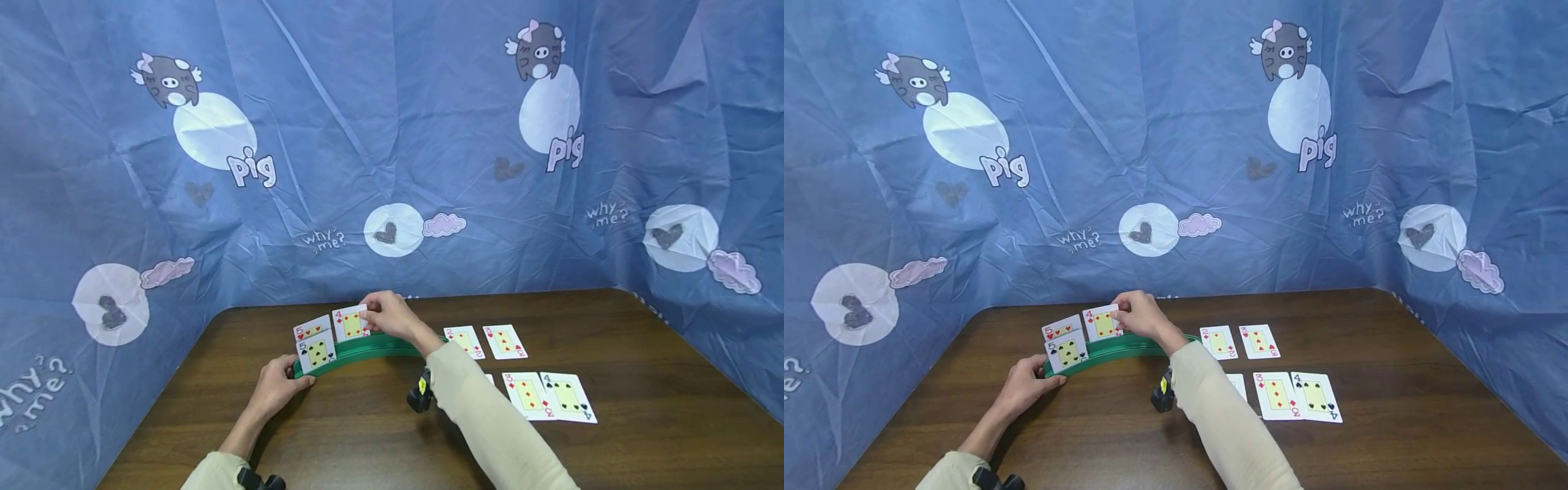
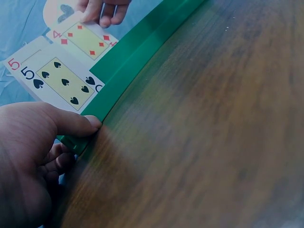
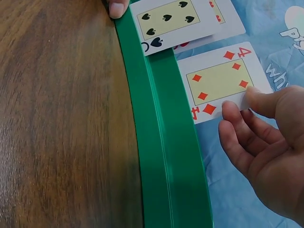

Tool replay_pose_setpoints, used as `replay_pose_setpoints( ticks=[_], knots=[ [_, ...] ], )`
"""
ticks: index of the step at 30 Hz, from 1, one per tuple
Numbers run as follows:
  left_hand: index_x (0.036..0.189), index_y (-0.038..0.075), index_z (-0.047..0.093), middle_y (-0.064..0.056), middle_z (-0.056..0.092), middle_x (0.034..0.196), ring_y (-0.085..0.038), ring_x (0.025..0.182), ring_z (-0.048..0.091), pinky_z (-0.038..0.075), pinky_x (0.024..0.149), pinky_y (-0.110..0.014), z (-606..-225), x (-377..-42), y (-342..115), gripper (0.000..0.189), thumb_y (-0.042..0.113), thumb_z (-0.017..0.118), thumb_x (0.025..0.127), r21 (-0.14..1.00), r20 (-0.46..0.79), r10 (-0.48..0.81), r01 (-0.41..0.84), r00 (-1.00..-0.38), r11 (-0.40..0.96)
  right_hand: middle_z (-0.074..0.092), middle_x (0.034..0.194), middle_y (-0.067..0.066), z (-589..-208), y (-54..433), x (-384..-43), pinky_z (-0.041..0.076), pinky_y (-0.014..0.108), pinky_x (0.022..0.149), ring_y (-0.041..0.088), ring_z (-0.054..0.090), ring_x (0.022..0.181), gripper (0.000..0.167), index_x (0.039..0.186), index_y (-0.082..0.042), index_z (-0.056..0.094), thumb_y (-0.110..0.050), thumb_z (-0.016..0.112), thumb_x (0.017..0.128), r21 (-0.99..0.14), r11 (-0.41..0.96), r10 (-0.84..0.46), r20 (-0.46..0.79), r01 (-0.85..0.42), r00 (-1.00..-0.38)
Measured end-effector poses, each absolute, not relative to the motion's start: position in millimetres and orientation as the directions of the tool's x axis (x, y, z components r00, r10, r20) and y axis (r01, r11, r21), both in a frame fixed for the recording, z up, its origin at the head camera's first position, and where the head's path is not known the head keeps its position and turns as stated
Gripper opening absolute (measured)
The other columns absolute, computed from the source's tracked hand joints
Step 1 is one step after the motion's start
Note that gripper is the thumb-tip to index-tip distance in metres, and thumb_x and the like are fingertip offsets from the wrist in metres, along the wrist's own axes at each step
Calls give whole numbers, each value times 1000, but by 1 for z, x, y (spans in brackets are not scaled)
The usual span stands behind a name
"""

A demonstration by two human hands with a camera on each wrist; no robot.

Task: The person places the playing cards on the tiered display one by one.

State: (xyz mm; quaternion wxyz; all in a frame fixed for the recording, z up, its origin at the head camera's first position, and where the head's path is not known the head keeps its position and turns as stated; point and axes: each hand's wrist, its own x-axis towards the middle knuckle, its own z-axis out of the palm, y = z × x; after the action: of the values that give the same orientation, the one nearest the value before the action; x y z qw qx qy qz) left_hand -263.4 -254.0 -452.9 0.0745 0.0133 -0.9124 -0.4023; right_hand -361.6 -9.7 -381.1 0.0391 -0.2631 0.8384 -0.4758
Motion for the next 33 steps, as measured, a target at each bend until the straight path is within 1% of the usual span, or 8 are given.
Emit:
replay_pose_setpoints(
  ticks=[8,12,17,24,26,29,31,33],
  knots=[
    [112,-6,69,-18,71,103,-19,88,58,44,75,-28,-453,-263,-255,38,9,78,79,731,142,-88,44,-986,681,73,93,13,-373,0,-358,59,35,70,15,68,72,17,107,-3,71,-14,68,94,-819,400,-487,190,-411,-852],
    [114,-6,69,-18,70,105,-20,90,58,44,77,-30,-453,-262,-256,39,10,79,79,723,142,-89,42,-986,689,73,93,12,-367,9,-358,58,34,71,14,68,73,16,106,-5,71,-16,68,94,-803,405,-493,211,-437,-844],
    [114,-6,69,-18,70,105,-20,90,59,44,77,-30,-452,-262,-255,39,10,79,79,723,141,-84,45,-986,690,73,96,12,-361,27,-359,56,29,71,23,72,80,19,109,-5,70,-17,69,94,-788,419,-484,226,-451,-845],
    [114,-6,69,-20,68,108,-22,93,59,44,78,-31,-452,-264,-254,40,10,78,79,724,136,-78,45,-988,689,72,99,16,-354,58,-356,58,33,73,38,72,88,23,110,0,69,-15,69,93,-780,421,-453,261,-463,-852],
    [115,-6,69,-20,68,108,-23,93,59,45,78,-31,-453,-264,-254,40,10,78,79,725,129,-79,40,-989,688,72,97,16,-355,68,-355,57,29,70,35,72,84,22,109,1,69,-15,69,93,-771,429,-445,273,-471,-853],
    [116,-6,68,-20,68,109,-23,94,59,45,79,-32,-453,-264,-255,41,10,79,80,725,119,-83,30,-989,688,72,97,16,-357,84,-356,55,26,68,22,71,76,22,108,0,70,-14,69,92,-762,440,-434,282,-474,-856],
    [116,-6,68,-21,68,109,-23,94,59,46,79,-32,-452,-264,-255,42,10,79,79,726,115,-83,27,-990,687,72,97,15,-358,95,-354,56,27,69,14,70,75,21,108,-1,70,-14,69,92,-760,452,-419,282,-468,-863],
    [116,-7,68,-20,68,109,-22,94,60,46,79,-33,-452,-265,-255,42,10,78,79,726,115,-83,27,-990,687,72,99,16,-358,104,-352,58,31,72,14,70,77,20,108,-1,70,-13,69,92,-764,455,-407,278,-457,-870]
  ],
)
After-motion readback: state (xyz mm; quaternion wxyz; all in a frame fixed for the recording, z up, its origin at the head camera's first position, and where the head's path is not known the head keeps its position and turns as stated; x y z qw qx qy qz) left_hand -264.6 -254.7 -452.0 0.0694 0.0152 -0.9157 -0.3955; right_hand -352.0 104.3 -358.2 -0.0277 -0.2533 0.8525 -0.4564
